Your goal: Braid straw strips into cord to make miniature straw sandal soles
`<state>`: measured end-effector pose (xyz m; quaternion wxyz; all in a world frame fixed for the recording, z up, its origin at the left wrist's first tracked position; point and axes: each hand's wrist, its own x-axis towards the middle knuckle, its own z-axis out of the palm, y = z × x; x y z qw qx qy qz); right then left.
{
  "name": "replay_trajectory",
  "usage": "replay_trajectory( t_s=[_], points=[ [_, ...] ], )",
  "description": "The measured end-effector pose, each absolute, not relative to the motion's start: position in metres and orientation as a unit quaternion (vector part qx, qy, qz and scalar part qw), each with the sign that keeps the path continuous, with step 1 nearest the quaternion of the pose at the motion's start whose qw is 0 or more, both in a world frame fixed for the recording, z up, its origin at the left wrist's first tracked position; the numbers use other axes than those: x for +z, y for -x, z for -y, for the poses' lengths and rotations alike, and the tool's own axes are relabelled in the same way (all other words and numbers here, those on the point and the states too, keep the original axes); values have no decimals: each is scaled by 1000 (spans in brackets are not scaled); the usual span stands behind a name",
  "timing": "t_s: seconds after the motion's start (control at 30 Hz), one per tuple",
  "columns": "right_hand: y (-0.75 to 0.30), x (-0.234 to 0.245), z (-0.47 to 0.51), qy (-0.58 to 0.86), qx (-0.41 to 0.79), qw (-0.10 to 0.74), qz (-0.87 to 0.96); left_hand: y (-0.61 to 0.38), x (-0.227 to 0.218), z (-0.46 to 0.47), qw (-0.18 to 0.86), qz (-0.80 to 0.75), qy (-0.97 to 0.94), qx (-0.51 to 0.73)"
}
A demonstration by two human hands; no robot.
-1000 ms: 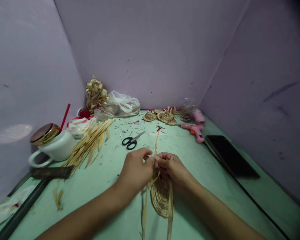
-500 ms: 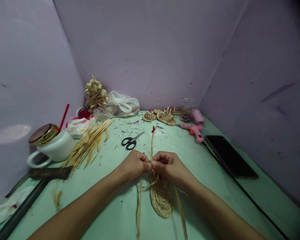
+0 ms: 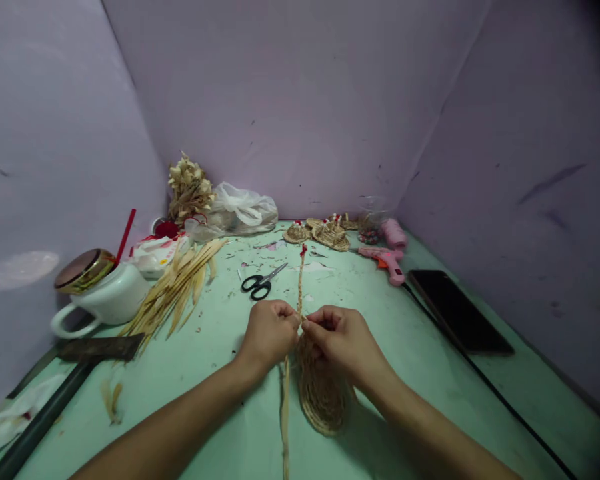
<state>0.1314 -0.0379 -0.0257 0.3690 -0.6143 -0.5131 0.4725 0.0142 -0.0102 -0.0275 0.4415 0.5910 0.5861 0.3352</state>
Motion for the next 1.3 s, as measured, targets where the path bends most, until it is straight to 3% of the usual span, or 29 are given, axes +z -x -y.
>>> replay_trajectory(
  t_s=[0.17,0.43,0.57,0.7,0.8,0.9,0.97,1.3],
  points=[
    [-123,-37,56,550,214,368,719,-15,-28,8,514,-604,-469,388],
    [-120,-48,57,489,106,249,829,-15,-23,8,590,-597,-404,363],
    [-122,-39,58,497,184,287,798,-12,-27,3,569,-594,-440,359],
    [-133,-31,45,574,265,440,638,-11,-23,3,570,-594,-450,346],
    [-138,-31,30,573,424,500,492,-12,-17,6,584,-589,-455,324],
    [-137,-31,23,509,610,470,385,-12,-16,7,602,-576,-458,310],
    [-135,-30,24,478,672,435,362,-12,-17,6,613,-564,-464,301],
    [-141,-34,22,482,676,397,391,-14,-12,8,613,-570,-471,277]
  ],
)
